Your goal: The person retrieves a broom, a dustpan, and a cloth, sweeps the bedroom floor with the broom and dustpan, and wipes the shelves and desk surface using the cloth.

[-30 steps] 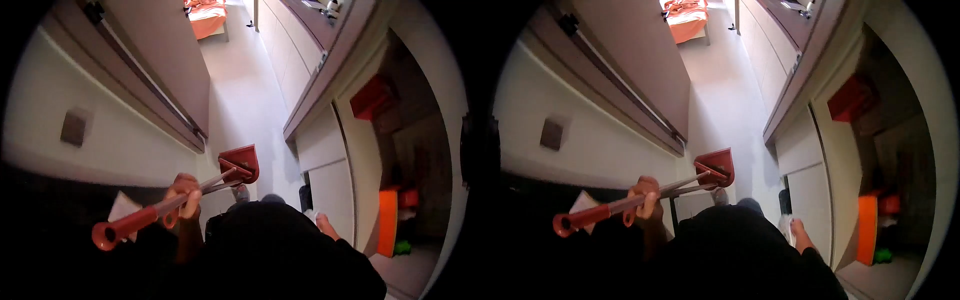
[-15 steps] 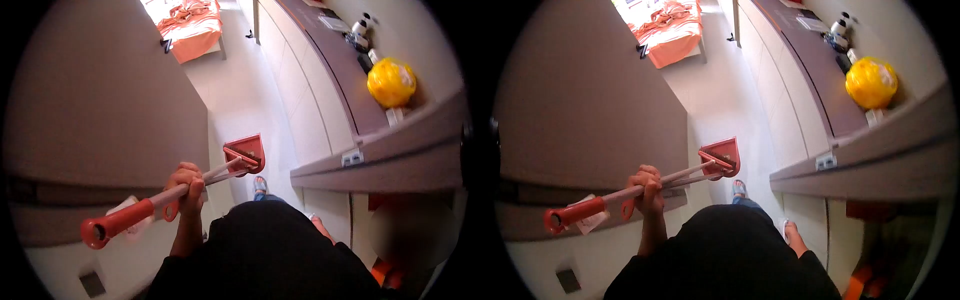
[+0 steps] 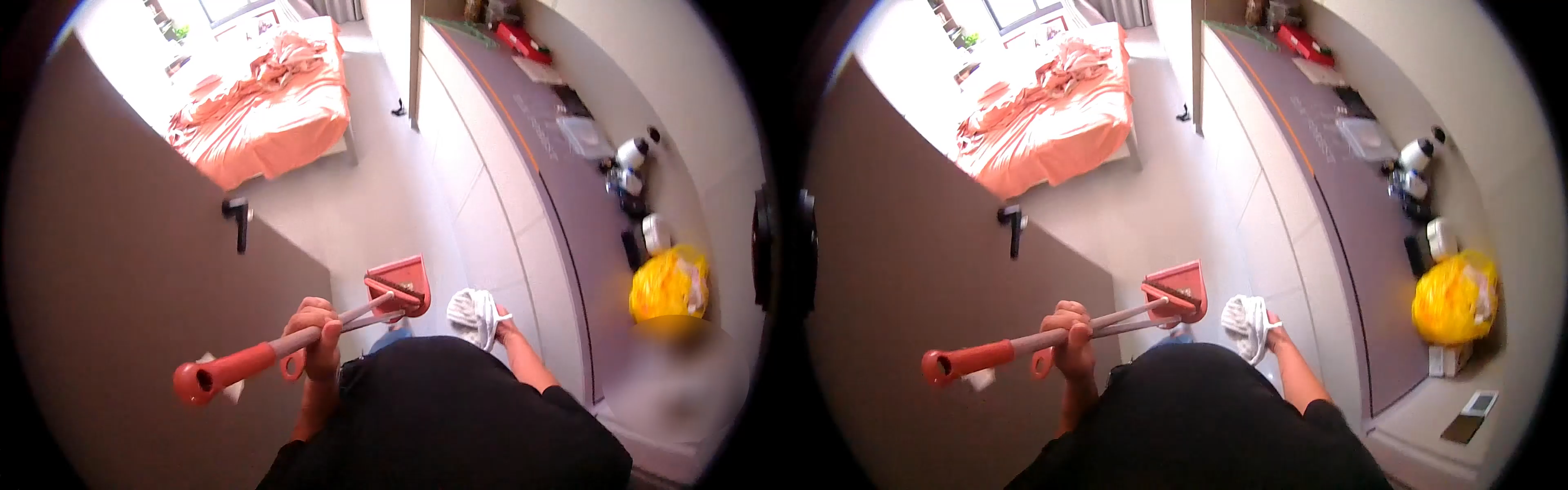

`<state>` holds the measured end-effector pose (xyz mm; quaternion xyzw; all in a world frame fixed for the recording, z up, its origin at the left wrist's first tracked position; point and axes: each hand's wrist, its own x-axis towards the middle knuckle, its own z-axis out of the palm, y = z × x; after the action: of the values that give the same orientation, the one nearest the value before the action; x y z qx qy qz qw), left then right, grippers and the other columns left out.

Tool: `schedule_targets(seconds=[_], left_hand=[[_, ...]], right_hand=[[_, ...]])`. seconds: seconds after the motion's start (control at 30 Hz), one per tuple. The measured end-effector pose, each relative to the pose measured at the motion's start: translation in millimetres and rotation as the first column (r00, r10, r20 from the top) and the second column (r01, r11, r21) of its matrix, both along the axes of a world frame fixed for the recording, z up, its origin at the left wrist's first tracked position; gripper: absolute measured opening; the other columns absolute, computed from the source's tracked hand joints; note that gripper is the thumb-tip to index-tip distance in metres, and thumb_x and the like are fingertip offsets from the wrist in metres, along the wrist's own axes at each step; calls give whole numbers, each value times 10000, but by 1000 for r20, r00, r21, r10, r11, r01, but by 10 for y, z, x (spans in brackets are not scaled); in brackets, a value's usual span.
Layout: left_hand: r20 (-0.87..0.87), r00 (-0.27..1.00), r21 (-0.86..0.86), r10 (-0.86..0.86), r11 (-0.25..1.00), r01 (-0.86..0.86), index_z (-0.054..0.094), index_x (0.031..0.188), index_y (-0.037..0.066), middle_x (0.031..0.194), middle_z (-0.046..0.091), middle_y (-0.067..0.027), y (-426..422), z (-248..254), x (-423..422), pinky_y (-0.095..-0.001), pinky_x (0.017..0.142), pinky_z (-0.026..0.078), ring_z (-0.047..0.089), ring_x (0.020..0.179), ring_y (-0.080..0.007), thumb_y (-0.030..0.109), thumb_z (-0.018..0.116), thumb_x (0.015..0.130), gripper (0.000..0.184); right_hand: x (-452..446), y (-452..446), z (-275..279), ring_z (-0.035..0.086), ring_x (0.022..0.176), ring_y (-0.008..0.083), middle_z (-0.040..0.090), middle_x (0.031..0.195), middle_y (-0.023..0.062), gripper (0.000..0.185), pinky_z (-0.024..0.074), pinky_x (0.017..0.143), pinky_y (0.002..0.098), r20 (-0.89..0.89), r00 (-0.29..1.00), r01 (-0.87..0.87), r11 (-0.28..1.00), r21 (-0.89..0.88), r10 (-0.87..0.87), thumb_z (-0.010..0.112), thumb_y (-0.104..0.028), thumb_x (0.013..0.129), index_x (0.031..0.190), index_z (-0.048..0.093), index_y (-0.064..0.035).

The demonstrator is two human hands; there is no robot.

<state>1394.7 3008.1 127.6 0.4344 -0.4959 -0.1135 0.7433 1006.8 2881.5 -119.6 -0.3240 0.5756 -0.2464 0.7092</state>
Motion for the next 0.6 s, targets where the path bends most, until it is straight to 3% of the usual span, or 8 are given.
schedule_targets(seconds=[0.03, 0.07, 0.17, 0.27, 0.37, 0.43, 0.5, 0.6], left_hand=[[14, 1000, 4, -18, 1000, 18, 540, 861, 122, 708, 550, -1, -432, 54, 153, -330, 708, 450, 483, 710, -157, 66, 636, 914, 124], [-13, 999, -14, -36, 999, 36, 566, 854, 106, 723, 580, -12, -868, 104, 291, -336, 704, 455, 511, 711, -168, 64, 680, 903, 131], [-75, 989, -32, -125, 992, 123, 611, 837, 72, 747, 630, -35, -1865, 255, 626, -349, 689, 459, 559, 708, -195, 19, 750, 866, 152], [-78, 983, -51, -167, 985, 164, 605, 839, 73, 737, 620, -30, -2892, 317, 959, -348, 678, 452, 539, 694, -187, 38, 758, 873, 161], [-63, 985, -78, -159, 985, 154, 598, 847, 74, 729, 614, -27, -3870, 321, 1296, -343, 670, 447, 521, 684, -182, 74, 765, 888, 172], [-82, 987, -84, -138, 988, 131, 597, 848, 78, 719, 605, -25, -4463, 301, 1479, -342, 672, 451, 530, 695, -183, 90, 765, 900, 176], [-78, 991, -85, -105, 992, 98, 598, 850, 78, 718, 604, -25, -5085, 338, 1678, -343, 682, 455, 537, 702, -185, 99, 763, 908, 176], [-4, 998, -108, -69, 992, 68, 575, 851, 86, 716, 585, -24, -5934, 571, 2031, -339, 681, 450, 529, 725, -184, 161, 745, 937, 205]], right_hand=[[116, -256, -25, 684, 1067, 179, 723, 1191, 60, 344, 584, 919, 378, 9, 1000, -17, 999, -49, 17, 654, -229, 1004, 1308, 676, -71], [279, -562, 16, 675, 1149, 204, 702, 1276, 70, 390, 577, 971, 392, 220, 966, 127, 991, 36, -132, 637, -260, 1017, 1360, 641, -72], [476, -1296, 129, 668, 1197, 229, 683, 1331, 85, 442, 564, 1022, 414, 326, 927, 180, 983, 41, -184, 623, -268, 1029, 1425, 592, -73], [897, -2164, 456, 667, 1199, 242, 680, 1330, 105, 445, 562, 1027, 418, 309, 948, 122, 983, -136, -75, 615, -263, 1032, 1424, 586, -52], [1418, -3089, 729, 666, 1201, 255, 677, 1329, 126, 449, 561, 1032, 423, -221, 961, -265, 771, -578, 165, 608, -257, 1035, 1423, 580, -32], [1804, -3781, 900, 666, 1202, 264, 675, 1329, 139, 452, 560, 1036, 425, -664, 744, -641, 364, -676, 77, 603, -254, 1037, 1422, 576, -18], [2178, -4528, 1010, 666, 1203, 272, 673, 1328, 152, 456, 560, 1039, 428, -790, 605, -783, 109, -613, -96, 598, -251, 1039, 1421, 572, -5], [2766, -5624, 1097, 665, 1204, 286, 669, 1327, 172, 461, 558, 1044, 433, -789, 598, -799, -24, -601, -144, 590, -246, 1042, 1420, 566, 16]])
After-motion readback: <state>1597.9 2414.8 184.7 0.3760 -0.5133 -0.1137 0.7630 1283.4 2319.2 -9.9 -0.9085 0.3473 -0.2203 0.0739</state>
